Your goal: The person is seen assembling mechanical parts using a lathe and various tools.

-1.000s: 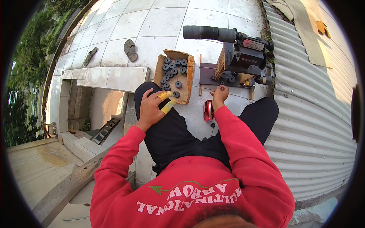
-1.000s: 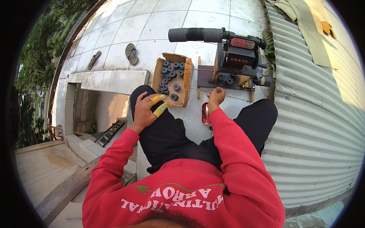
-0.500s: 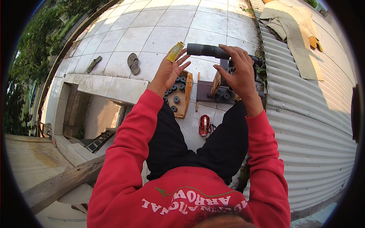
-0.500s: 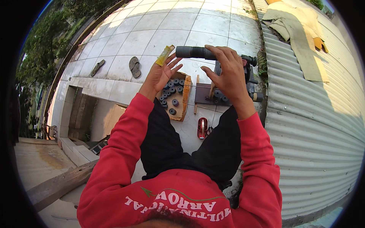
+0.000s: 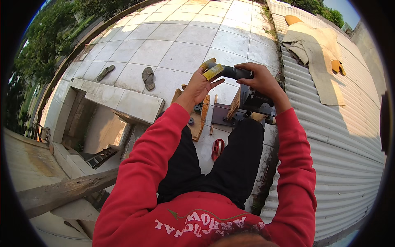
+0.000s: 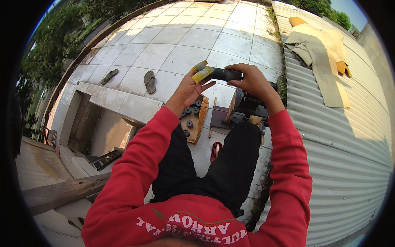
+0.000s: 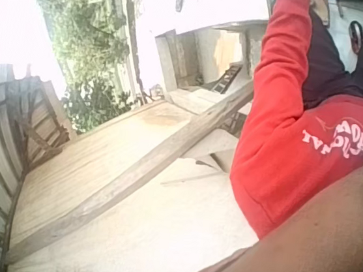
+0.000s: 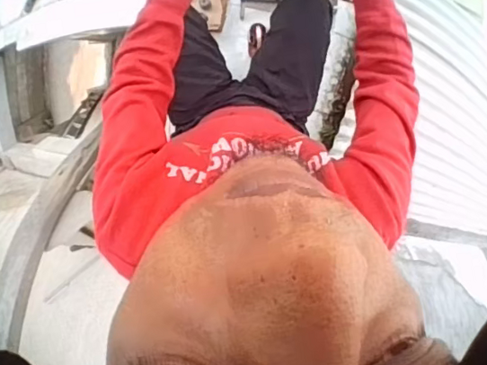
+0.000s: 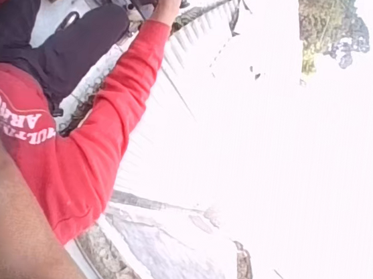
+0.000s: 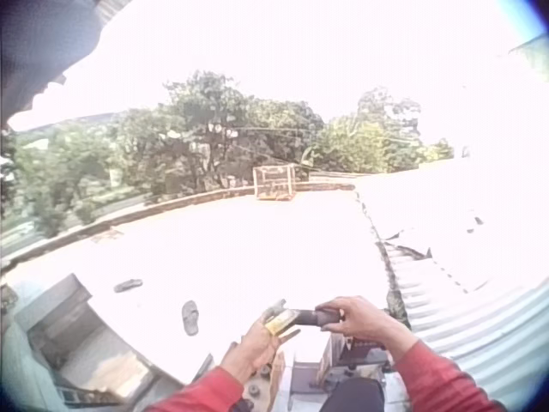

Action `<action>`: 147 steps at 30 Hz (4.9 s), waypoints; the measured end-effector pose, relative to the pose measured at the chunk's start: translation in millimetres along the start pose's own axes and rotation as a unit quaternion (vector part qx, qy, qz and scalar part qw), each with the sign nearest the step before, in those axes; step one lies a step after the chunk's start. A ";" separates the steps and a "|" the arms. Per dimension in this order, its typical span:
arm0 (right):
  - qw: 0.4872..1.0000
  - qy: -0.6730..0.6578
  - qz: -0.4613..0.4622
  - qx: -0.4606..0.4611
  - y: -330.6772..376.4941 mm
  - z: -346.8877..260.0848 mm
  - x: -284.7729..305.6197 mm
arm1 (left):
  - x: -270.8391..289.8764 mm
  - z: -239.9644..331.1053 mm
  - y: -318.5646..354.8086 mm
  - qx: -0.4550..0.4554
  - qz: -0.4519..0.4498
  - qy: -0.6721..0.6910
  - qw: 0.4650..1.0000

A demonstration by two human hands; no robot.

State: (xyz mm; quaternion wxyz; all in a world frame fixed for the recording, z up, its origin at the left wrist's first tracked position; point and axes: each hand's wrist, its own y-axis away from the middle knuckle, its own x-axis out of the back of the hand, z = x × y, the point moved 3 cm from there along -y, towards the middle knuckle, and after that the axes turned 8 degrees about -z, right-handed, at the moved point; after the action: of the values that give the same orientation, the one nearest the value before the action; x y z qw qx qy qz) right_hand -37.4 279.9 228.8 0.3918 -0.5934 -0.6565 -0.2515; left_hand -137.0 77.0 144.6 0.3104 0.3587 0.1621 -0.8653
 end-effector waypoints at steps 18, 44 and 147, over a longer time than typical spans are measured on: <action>0.996 -0.051 -0.066 -0.003 -67.7 -26.3 -33.5 | 31.7 37.4 13.8 -0.091 0.112 -0.064 0.987; 0.418 -0.889 0.091 -0.162 158.5 -59.9 -156.0 | 65.3 -49.2 228.2 0.056 0.043 0.236 0.969; 0.618 -0.401 0.361 -0.572 437.4 92.8 -338.9 | -97.8 -141.2 203.5 0.276 -0.182 -0.352 0.876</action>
State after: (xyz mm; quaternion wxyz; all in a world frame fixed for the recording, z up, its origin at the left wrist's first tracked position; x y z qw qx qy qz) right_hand 365.7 230.4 -158.3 -0.2698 -0.9286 -0.2044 -0.1521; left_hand 123.3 35.6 105.9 0.0724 0.0661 -0.1406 -0.9852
